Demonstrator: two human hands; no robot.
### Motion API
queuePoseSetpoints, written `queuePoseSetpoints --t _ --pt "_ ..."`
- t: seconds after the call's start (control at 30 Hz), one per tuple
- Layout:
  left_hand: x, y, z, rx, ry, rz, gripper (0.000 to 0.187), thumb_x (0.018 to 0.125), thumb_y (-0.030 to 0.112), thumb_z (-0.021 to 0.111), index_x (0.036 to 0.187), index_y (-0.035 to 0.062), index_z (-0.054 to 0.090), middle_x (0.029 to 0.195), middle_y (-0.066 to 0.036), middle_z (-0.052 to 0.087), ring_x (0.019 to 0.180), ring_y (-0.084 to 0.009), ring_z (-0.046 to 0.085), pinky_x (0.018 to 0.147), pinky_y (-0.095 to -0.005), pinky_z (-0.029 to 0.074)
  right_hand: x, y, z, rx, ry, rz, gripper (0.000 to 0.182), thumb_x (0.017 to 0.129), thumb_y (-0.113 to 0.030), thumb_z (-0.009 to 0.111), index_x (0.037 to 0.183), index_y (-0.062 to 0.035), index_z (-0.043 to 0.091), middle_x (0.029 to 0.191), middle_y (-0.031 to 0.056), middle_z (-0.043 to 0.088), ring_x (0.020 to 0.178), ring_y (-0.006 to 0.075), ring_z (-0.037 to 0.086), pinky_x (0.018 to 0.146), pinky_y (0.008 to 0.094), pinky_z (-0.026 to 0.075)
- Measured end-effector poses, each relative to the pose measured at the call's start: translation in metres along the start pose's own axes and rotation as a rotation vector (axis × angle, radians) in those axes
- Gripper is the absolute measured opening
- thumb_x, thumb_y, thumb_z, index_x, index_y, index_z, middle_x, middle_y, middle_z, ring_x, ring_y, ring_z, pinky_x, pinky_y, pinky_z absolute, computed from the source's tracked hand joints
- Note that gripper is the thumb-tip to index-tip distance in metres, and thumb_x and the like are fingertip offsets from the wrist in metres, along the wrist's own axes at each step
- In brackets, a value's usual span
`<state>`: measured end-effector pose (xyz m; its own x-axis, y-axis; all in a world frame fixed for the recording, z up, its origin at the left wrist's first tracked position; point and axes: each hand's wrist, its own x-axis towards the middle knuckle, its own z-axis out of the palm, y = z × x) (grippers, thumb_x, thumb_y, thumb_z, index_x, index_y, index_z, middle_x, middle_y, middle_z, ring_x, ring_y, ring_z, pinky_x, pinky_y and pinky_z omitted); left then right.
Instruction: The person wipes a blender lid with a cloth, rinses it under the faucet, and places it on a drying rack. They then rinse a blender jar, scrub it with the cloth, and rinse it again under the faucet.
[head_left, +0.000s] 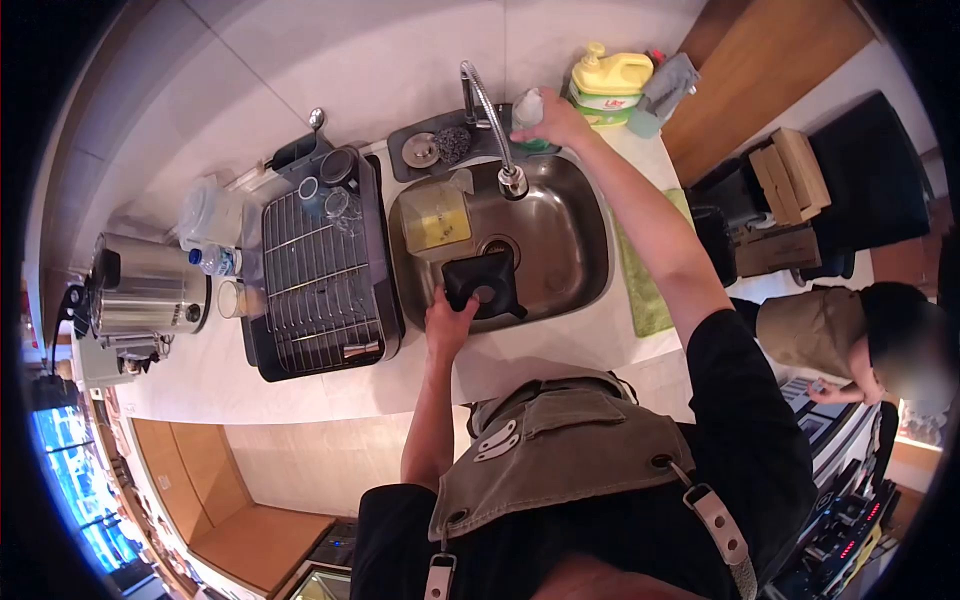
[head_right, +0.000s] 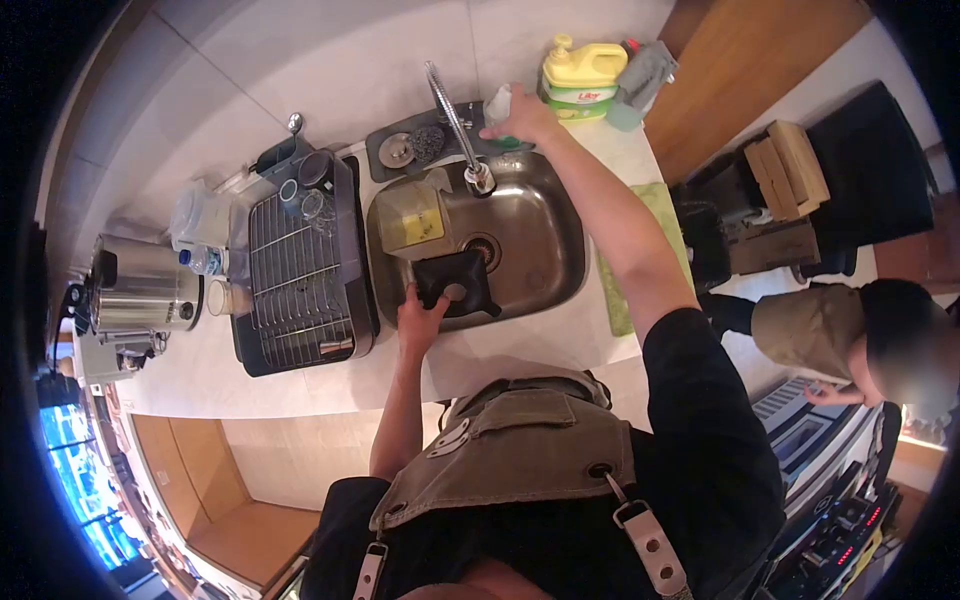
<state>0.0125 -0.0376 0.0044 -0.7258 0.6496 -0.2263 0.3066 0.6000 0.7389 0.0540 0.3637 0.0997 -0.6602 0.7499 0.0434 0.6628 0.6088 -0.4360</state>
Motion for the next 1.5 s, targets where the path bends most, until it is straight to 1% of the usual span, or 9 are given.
queuePoseSetpoints --t 0.07,0.2,0.3,0.5,0.6,0.8,1.13,1.3,1.5 --pt "0.001 0.001 0.001 -0.029 -0.003 -0.015 0.067 0.08 0.04 0.073 0.127 -0.0019 0.052 0.105 -0.03 0.067 0.103 -0.0464 0.063 0.09 -0.0504 0.05 0.008 0.009 0.011 0.07 -0.015 -0.016 0.109 0.061 -0.037 0.089 0.146 -0.0071 0.028 0.137 0.028 0.048 0.122 0.042 0.054 0.1 0.0444 0.048" --pt "-0.002 0.009 -0.004 -0.017 0.003 -0.038 0.064 0.081 0.041 0.073 0.125 -0.0006 0.053 0.106 -0.028 0.067 0.104 -0.0454 0.063 0.091 -0.0501 0.049 0.022 0.023 0.018 0.166 0.046 -0.079 0.108 0.057 -0.026 0.089 0.146 -0.0074 0.03 0.137 0.0272 0.048 0.122 0.0422 0.054 0.102 0.0431 0.047" --pt "0.0 0.015 -0.009 -0.02 -0.011 -0.046 0.062 0.081 0.041 0.072 0.123 0.0 0.054 0.106 -0.027 0.068 0.104 -0.045 0.063 0.091 -0.0503 0.049 0.036 0.042 0.025 0.134 0.063 -0.191 0.102 0.06 -0.035 0.088 0.143 -0.0058 0.037 0.133 0.0266 0.052 0.122 0.0412 0.054 0.102 0.0429 0.046" --pt "-0.002 0.019 -0.012 -0.001 -0.034 -0.038 0.062 0.081 0.041 0.072 0.124 -0.0002 0.053 0.106 -0.026 0.068 0.104 -0.0451 0.063 0.091 -0.0504 0.049 0.04 0.017 -0.006 -0.108 -0.084 -0.094 0.052 0.089 -0.04 0.065 0.122 -0.0015 0.056 0.115 0.0228 0.065 0.11 0.0397 0.062 0.093 0.0477 0.051" --pt "0.001 0.015 -0.009 0.012 -0.056 -0.039 0.062 0.081 0.04 0.071 0.125 -0.0002 0.052 0.106 -0.027 0.068 0.104 -0.0453 0.063 0.091 -0.0504 0.049 0.032 0.0 -0.011 -0.379 0.006 -0.127 0.039 0.089 -0.034 0.063 0.113 -0.0034 0.059 0.111 0.0185 0.068 0.096 0.0405 0.067 0.082 0.0499 0.055" --pt "0.02 0.008 0.012 0.032 -0.163 -0.034 0.065 0.084 0.039 0.069 0.127 -0.0048 0.048 0.106 -0.029 0.067 0.105 -0.0451 0.063 0.092 -0.0508 0.049 0.034 -0.028 -0.024 -0.54 0.02 -0.144 0.035 0.086 -0.027 0.063 0.11 -0.0021 0.062 0.11 0.0183 0.068 0.102 0.0357 0.068 0.084 0.0474 0.055" --pt "0.097 -0.006 0.088 0.216 -0.612 -0.046 0.07 0.084 0.046 0.066 0.12 -0.0127 0.054 0.11 -0.032 0.065 0.107 -0.0442 0.063 0.094 -0.0479 0.05 0.046 -0.016 -0.039 -0.288 -0.035 -0.152 0.042 0.087 -0.022 0.062 0.12 -0.0005 0.049 0.104 0.024 0.068 0.099 0.0414 0.066 0.084 0.0487 0.054" --pt "0.11 -0.038 0.114 0.061 -0.564 -0.037 0.065 0.082 0.048 0.065 0.105 -0.0118 0.065 0.107 -0.032 0.066 0.105 -0.0432 0.064 0.092 -0.0462 0.05 0.049 0.007 -0.039 -0.138 -0.066 -0.353 0.032 0.084 -0.01 0.06 0.116 -0.0122 0.057 0.103 0.0194 0.068 0.097 0.0402 0.065 0.083 0.0492 0.052" --pt "0.112 -0.039 0.127 0.084 -0.458 -0.107 0.062 0.082 0.049 0.066 0.105 -0.0095 0.067 0.104 -0.033 0.066 0.104 -0.0432 0.065 0.091 -0.0461 0.05 0.046 0.016 -0.031 -0.082 0.029 -0.479 0.025 0.081 -0.006 0.057 0.105 -0.0079 0.062 0.094 0.0184 0.068 0.093 0.0379 0.065 0.083 0.0469 0.051"
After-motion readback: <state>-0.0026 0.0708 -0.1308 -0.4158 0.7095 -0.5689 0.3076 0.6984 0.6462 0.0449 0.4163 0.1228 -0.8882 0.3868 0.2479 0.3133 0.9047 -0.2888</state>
